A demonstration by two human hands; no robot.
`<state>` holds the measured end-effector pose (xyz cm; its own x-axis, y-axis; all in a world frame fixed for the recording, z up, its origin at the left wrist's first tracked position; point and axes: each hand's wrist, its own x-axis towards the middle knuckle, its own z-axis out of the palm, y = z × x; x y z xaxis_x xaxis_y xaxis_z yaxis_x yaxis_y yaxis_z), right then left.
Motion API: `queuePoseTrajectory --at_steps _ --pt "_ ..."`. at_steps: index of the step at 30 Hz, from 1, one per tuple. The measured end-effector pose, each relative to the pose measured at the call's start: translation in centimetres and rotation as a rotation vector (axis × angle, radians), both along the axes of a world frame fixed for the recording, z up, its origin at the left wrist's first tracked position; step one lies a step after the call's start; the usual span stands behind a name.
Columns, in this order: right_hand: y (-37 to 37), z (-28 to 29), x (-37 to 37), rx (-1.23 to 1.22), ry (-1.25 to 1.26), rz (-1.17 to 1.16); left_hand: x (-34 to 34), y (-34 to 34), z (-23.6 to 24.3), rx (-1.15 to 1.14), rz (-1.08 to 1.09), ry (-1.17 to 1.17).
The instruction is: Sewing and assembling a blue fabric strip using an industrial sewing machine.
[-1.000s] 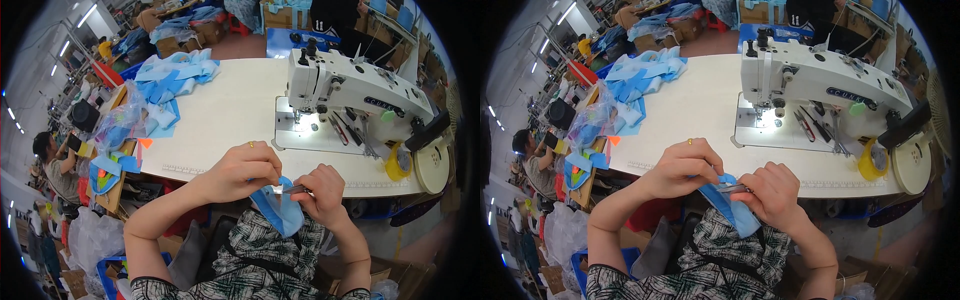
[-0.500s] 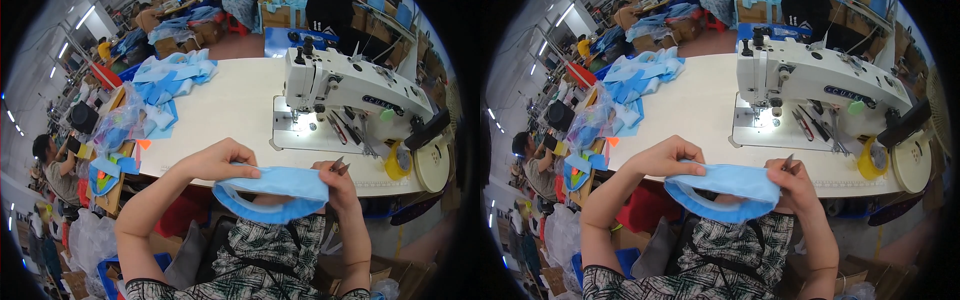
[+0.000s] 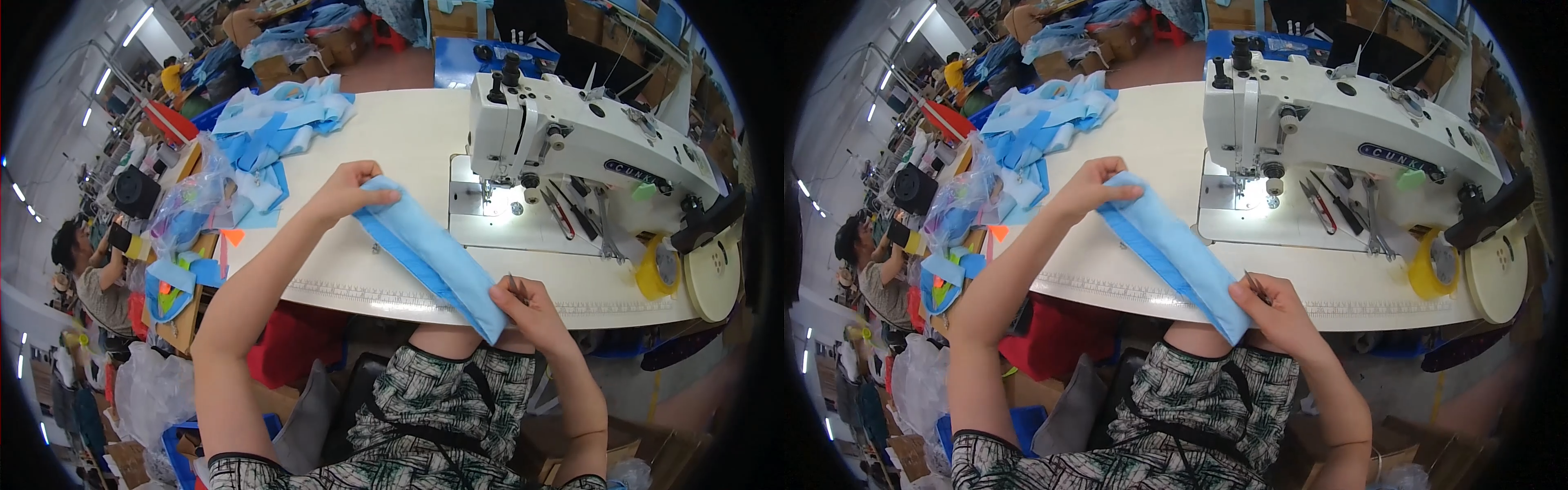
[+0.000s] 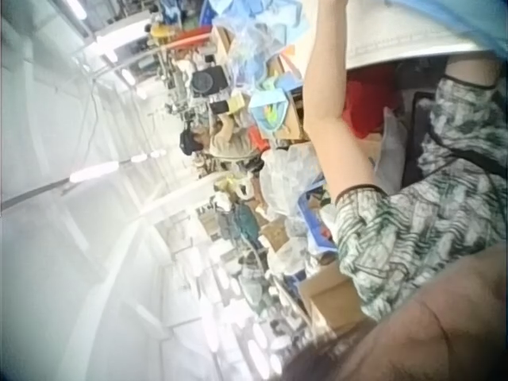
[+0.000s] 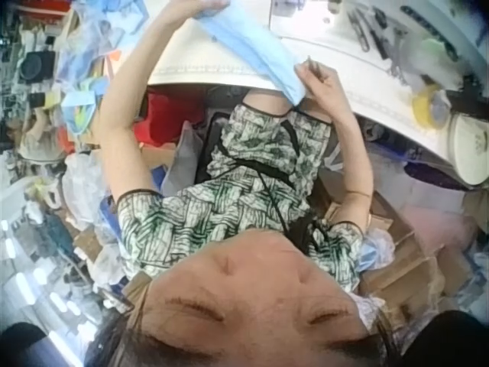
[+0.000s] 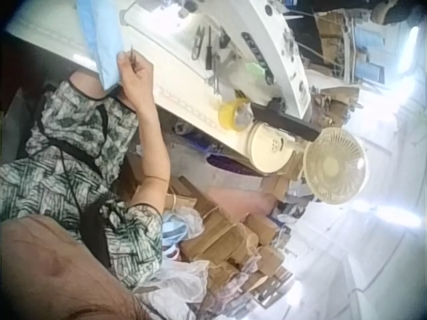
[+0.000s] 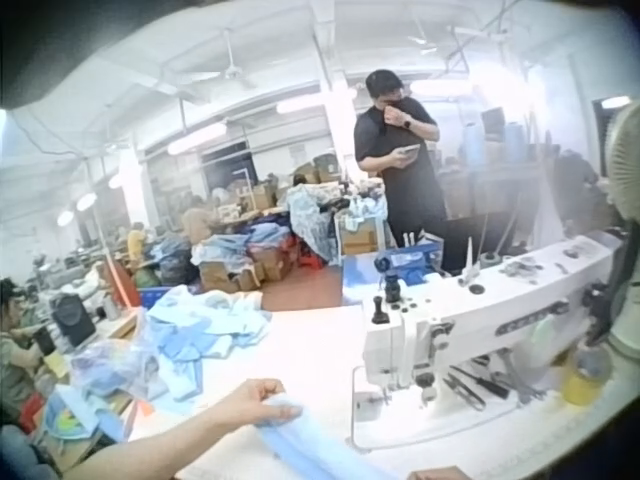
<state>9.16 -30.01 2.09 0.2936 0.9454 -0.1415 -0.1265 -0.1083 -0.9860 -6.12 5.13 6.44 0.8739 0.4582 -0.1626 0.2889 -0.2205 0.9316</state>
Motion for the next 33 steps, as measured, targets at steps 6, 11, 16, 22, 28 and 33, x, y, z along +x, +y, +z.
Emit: queuePoseTrajectory --at_steps 6,11,16,22,28,33 --pt "1.5 -0.6 -0.7 -0.081 -0.018 -0.183 5.6 -7.5 -1.0 1.022 0.113 -0.289" --pt "1.3 0.1 -0.6 -0.122 0.033 -0.164 4.9 -11.6 -4.1 0.8 -0.139 -0.139" --pt "0.2 0.0 -0.1 -0.029 -0.07 -0.2 4.8 -11.1 -5.8 1.005 -0.137 -0.236" --pt "2.1 1.2 2.6 0.328 -1.257 -0.049 5.1 -10.0 -5.1 0.551 -0.094 -0.261" --pt "3.7 -0.7 3.1 0.563 -1.487 0.175 5.9 -8.9 -4.7 0.394 -0.068 -0.266" --pt "3.7 -1.1 3.8 0.587 -1.4 0.238 6.9 -7.6 -5.2 0.725 -0.124 -0.298"
